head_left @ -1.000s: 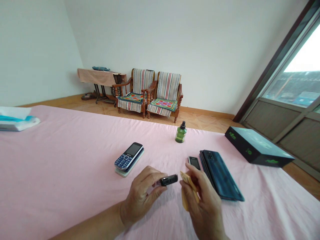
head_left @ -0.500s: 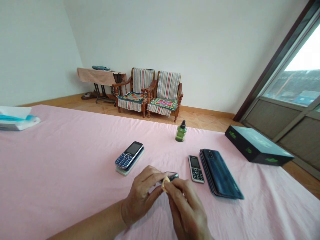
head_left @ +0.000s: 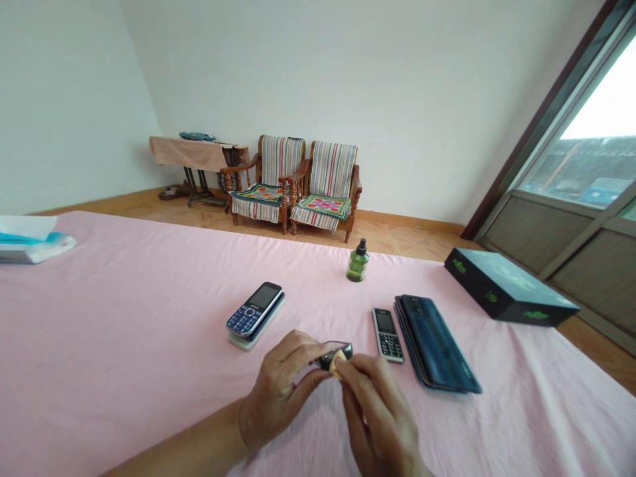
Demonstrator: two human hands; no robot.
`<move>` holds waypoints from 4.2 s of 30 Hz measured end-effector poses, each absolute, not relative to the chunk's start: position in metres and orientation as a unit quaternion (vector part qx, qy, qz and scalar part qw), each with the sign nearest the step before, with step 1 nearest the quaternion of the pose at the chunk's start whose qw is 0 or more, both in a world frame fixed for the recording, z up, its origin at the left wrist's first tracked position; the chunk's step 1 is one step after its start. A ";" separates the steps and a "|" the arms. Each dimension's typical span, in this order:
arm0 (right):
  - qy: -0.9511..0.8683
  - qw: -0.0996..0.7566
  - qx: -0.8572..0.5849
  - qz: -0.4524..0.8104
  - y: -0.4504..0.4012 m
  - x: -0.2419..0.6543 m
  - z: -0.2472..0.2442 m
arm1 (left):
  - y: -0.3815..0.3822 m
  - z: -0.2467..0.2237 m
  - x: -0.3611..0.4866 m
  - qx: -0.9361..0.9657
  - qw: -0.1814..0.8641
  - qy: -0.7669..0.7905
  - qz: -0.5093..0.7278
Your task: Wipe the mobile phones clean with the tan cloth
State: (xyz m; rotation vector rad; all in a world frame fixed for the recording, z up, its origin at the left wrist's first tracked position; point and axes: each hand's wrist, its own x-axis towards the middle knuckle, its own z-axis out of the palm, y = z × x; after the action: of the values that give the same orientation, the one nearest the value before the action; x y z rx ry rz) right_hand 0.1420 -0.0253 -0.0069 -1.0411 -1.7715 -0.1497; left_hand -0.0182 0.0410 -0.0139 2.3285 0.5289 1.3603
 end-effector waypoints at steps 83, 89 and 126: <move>-0.724 0.483 -0.486 0.078 -0.004 0.146 -0.032 | 0.048 -0.018 -0.014 0.800 0.339 0.347 0.353; -0.778 0.432 -0.457 0.004 -0.009 0.138 -0.036 | 0.048 -0.019 -0.015 0.808 0.336 0.323 0.361; -0.749 0.408 -0.516 -0.074 -0.018 0.151 -0.026 | 0.073 -0.016 -0.026 0.818 0.410 0.279 0.292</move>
State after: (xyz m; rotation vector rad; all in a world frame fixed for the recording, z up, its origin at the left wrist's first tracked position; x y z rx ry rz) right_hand 0.1514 -0.0182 -0.0258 -1.3004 -1.8885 -0.1861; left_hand -0.0263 0.0725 -0.0159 2.0600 0.7016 0.7359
